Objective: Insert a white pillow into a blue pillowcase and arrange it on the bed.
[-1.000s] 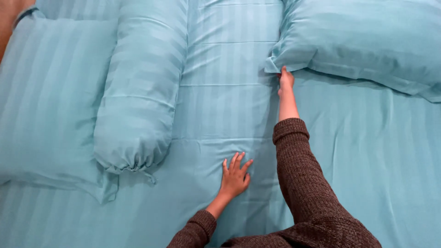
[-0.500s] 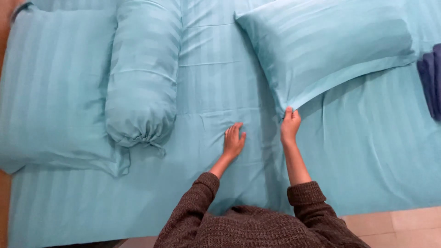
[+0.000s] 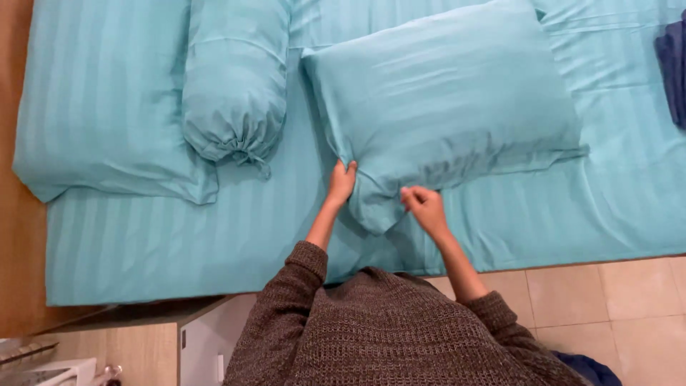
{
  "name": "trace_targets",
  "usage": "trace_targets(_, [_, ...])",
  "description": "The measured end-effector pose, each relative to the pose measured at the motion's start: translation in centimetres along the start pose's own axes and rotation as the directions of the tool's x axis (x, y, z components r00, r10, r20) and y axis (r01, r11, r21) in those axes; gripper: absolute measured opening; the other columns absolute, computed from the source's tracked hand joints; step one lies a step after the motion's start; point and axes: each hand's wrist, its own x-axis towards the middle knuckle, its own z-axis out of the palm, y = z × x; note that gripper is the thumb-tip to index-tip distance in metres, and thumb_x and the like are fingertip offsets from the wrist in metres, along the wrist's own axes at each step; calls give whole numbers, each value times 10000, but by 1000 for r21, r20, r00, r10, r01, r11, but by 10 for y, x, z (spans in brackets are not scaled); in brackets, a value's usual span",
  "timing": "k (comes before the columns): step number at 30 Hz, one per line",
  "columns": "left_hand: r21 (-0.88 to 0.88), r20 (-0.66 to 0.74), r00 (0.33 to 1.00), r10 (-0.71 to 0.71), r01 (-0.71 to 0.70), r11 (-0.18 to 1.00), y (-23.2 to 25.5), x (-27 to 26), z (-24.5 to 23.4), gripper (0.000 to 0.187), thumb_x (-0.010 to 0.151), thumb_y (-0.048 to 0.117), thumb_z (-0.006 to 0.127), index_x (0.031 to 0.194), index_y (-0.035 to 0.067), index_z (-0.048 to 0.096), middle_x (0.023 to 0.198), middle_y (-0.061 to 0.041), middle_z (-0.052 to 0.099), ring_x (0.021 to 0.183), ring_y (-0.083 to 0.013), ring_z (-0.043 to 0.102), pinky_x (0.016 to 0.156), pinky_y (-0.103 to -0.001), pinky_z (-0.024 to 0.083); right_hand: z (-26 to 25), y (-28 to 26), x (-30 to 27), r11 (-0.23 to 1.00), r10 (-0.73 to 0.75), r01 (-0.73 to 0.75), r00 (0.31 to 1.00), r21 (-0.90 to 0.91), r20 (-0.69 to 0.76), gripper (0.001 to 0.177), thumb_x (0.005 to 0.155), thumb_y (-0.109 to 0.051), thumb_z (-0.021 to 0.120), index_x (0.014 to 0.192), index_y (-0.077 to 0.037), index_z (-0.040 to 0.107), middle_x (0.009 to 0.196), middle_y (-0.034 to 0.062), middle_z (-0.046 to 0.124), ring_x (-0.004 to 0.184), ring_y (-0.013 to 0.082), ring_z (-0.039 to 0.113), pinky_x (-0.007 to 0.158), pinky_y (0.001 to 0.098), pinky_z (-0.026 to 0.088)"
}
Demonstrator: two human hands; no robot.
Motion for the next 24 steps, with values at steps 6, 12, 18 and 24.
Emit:
trace_targets(6, [218,102,982,160,-179,959,76,-100,-11,393,1037,323,572,1206,-29,603,1014,-331,683,986,-512,651,807,-542,530,-116,20,21,985,-164,99,803,-143,-573,152,1057,-186,697,1039,-39,661,946,23,632,835,105,574,733,275,494])
trace_targets(12, [279,45,995,-89,73,957,61,-201,-147,434,1006,364,566,1210,-13,635,938,-273,724,898,-414,728,787,-481,550,-222,80,21,784,-469,-34,620,-619,-629,338,1024,-217,769,1259,-19,630,1242,162,618,1096,354,593,949,429,477])
trace_targets(18, [426,-270,949,-161,268,864,39,-219,-174,599,962,379,674,1391,-2,503,1270,-295,590,1200,-455,575,985,-492,482,-239,177,72,861,69,-297,872,-413,-484,470,1113,-440,590,1308,-18,658,1281,235,672,1210,415,615,1030,455,468])
trace_targets(24, [635,-310,913,265,-8,772,79,-129,-143,826,910,478,761,1523,64,395,1537,-293,368,1404,-486,394,1154,-545,358,-198,135,51,818,85,-435,739,-377,-668,573,1058,-517,551,1403,-60,564,1397,204,609,1276,413,544,1035,522,425])
